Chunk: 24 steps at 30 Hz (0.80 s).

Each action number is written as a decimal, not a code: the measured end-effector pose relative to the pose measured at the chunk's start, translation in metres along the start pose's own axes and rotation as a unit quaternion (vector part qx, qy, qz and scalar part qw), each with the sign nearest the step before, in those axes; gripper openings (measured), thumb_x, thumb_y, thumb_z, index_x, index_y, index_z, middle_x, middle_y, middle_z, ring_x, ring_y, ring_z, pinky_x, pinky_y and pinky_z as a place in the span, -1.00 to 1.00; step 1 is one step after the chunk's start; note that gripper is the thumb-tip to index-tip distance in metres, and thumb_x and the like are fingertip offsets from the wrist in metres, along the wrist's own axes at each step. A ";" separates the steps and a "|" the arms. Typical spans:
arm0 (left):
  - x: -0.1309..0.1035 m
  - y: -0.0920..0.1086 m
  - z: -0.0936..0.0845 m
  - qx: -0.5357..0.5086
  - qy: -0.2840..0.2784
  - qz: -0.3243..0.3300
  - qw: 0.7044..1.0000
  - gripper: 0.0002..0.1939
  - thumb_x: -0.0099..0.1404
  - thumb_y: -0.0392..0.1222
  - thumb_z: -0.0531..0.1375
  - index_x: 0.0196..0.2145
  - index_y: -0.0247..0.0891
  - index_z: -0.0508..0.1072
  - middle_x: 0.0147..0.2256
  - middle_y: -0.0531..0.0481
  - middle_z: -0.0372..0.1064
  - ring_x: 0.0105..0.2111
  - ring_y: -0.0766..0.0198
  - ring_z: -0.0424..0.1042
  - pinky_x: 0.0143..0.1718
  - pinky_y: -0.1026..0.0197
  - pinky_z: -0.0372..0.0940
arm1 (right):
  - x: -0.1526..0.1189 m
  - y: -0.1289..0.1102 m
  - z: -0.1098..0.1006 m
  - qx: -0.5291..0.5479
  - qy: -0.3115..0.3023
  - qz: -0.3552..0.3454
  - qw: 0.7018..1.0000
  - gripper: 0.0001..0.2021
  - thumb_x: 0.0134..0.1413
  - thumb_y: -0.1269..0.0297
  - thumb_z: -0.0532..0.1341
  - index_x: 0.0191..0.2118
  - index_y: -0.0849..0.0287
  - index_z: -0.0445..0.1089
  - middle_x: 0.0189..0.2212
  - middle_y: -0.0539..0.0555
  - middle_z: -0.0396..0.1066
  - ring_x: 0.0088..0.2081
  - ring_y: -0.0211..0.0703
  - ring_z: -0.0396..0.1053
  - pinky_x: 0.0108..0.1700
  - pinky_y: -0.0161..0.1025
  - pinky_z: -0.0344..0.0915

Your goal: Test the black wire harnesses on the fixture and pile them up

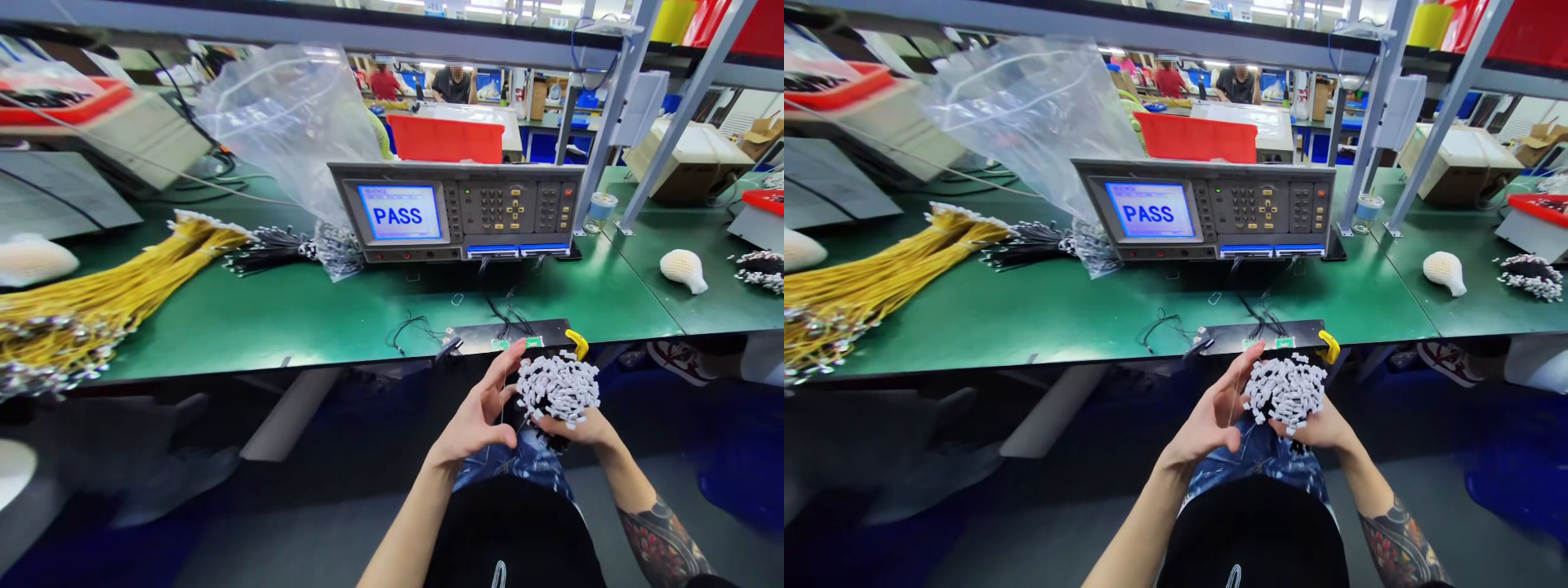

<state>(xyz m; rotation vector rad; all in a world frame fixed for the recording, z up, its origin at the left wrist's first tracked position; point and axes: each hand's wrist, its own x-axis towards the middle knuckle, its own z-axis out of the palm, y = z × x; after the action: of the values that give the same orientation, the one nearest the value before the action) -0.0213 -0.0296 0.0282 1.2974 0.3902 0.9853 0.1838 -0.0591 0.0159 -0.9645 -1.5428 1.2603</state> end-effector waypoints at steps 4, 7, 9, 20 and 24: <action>-0.004 0.012 -0.001 0.102 -0.015 0.030 0.994 0.12 -0.05 0.29 0.50 0.41 0.08 0.22 0.48 -0.20 -0.11 0.36 -0.23 0.15 0.36 -0.23 0.13 | 0.009 -0.006 -0.006 -0.081 -0.071 -0.055 0.993 -0.86 0.00 0.29 0.38 -0.25 0.08 0.55 -0.37 0.06 0.54 -0.21 0.05 0.46 -0.04 -0.02 0.43; -0.004 0.017 0.001 0.182 -0.017 0.060 0.981 0.07 0.00 0.22 0.51 0.39 0.02 0.24 0.40 -0.25 0.05 0.36 -0.24 0.13 0.38 -0.27 0.09 | 0.014 -0.006 -0.005 -0.187 -0.100 -0.008 0.977 -0.90 -0.01 0.42 0.31 -0.31 0.17 0.53 -0.52 -0.01 0.47 -0.43 -0.12 0.38 -0.32 -0.25 0.31; -0.002 0.017 0.001 0.228 -0.032 0.088 0.969 0.04 0.02 0.17 0.51 0.39 0.01 0.23 0.35 -0.26 0.13 0.37 -0.23 0.12 0.39 -0.28 0.06 | 0.016 -0.007 -0.002 -0.286 -0.110 0.032 0.952 -0.82 -0.04 0.46 0.29 -0.25 0.20 0.54 -0.55 -0.02 0.46 -0.50 -0.17 0.35 -0.40 -0.30 0.19; -0.005 0.017 -0.003 0.427 -0.078 0.031 0.900 -0.52 0.27 -0.15 0.43 0.09 -0.17 0.42 0.06 -0.20 0.49 0.14 -0.05 0.44 0.37 -0.37 0.03 | 0.023 -0.017 0.030 -0.589 -0.181 0.153 0.772 -0.57 0.26 0.10 0.25 0.15 0.20 0.44 -0.15 0.35 0.60 -0.13 0.25 0.59 -0.17 -0.12 0.36; -0.012 0.015 -0.008 0.509 -0.047 0.022 0.859 -0.83 0.35 -0.35 0.29 -0.12 -0.17 0.52 -0.08 -0.09 0.55 0.05 0.02 0.50 0.34 -0.38 0.07 | 0.024 -0.011 0.032 -0.592 -0.170 0.177 0.768 -0.58 0.19 0.34 0.22 0.17 0.15 0.42 -0.17 0.29 0.61 -0.12 0.19 0.59 -0.18 -0.16 0.33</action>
<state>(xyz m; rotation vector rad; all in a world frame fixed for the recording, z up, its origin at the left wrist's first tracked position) -0.0403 -0.0347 0.0363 2.3037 0.8754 0.7367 0.1463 -0.0474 0.0278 -1.9519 -2.6127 0.5562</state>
